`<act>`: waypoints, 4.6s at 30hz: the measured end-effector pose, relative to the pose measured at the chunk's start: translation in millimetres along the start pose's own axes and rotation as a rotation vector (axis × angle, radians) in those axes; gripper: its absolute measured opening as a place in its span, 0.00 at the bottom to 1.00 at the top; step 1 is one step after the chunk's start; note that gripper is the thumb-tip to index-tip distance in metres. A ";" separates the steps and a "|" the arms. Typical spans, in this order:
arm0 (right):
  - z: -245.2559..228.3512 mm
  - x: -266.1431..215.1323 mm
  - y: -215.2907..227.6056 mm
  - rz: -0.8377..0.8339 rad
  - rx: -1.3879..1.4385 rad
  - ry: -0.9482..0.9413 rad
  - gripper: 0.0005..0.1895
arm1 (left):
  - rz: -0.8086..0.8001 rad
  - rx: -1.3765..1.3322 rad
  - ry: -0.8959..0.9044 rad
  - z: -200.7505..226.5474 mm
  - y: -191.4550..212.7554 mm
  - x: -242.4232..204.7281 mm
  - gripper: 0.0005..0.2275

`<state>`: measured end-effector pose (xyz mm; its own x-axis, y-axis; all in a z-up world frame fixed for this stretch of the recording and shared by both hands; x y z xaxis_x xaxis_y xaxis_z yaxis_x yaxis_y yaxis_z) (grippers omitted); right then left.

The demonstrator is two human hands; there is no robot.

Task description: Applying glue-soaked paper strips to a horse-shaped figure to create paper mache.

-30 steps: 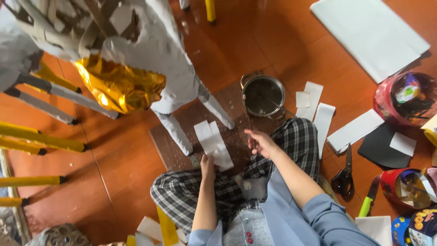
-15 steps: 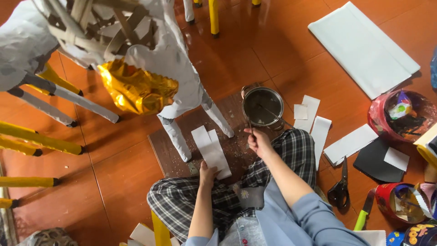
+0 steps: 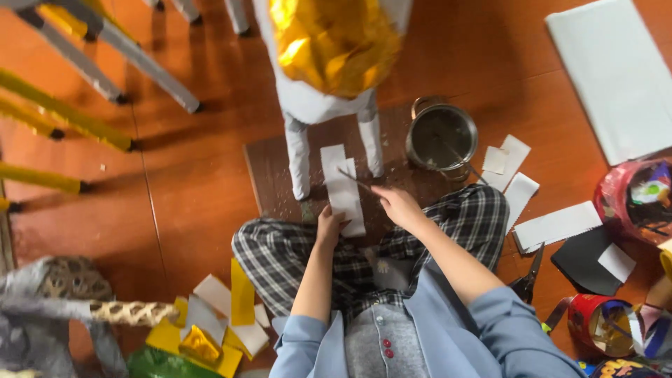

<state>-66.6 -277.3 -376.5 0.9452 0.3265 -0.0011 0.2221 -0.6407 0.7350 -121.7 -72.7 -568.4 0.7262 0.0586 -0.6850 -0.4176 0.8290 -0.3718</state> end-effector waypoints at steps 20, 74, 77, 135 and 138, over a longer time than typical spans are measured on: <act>40.2 -28.2 -63.9 -0.074 -0.126 -0.126 0.27 | 0.028 -0.039 0.233 -17.4 -8.9 -6.0 0.17; 0.0 34.8 -78.9 0.004 -0.048 -0.300 0.27 | -0.091 0.008 0.235 -13.6 -6.8 -5.4 0.16; 27.3 19.5 -82.7 0.101 -0.039 -0.284 0.31 | -0.075 0.000 0.245 -12.7 -8.6 -5.8 0.17; -216.6 25.6 185.5 0.155 0.351 0.609 0.03 | -0.288 0.698 -0.562 236.9 -116.4 -200.2 0.20; -211.9 29.8 230.5 0.223 0.547 0.579 0.03 | -0.110 0.598 -0.419 231.6 -70.9 -166.3 0.16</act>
<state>-37.9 -268.0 -63.4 0.7409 0.3624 0.5655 0.2703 -0.9316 0.2429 -86.4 -12.5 -283.0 0.9443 0.0664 -0.3223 -0.0487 0.9969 0.0625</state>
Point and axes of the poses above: each hand's wrist, its own x-axis towards the middle knuckle, its own y-axis out of the back of the hand, z = x × y, the point moved 6 cm from there along x, towards the middle knuckle, and after that the axes turned 4 degrees about z, right-handed, at the moved point
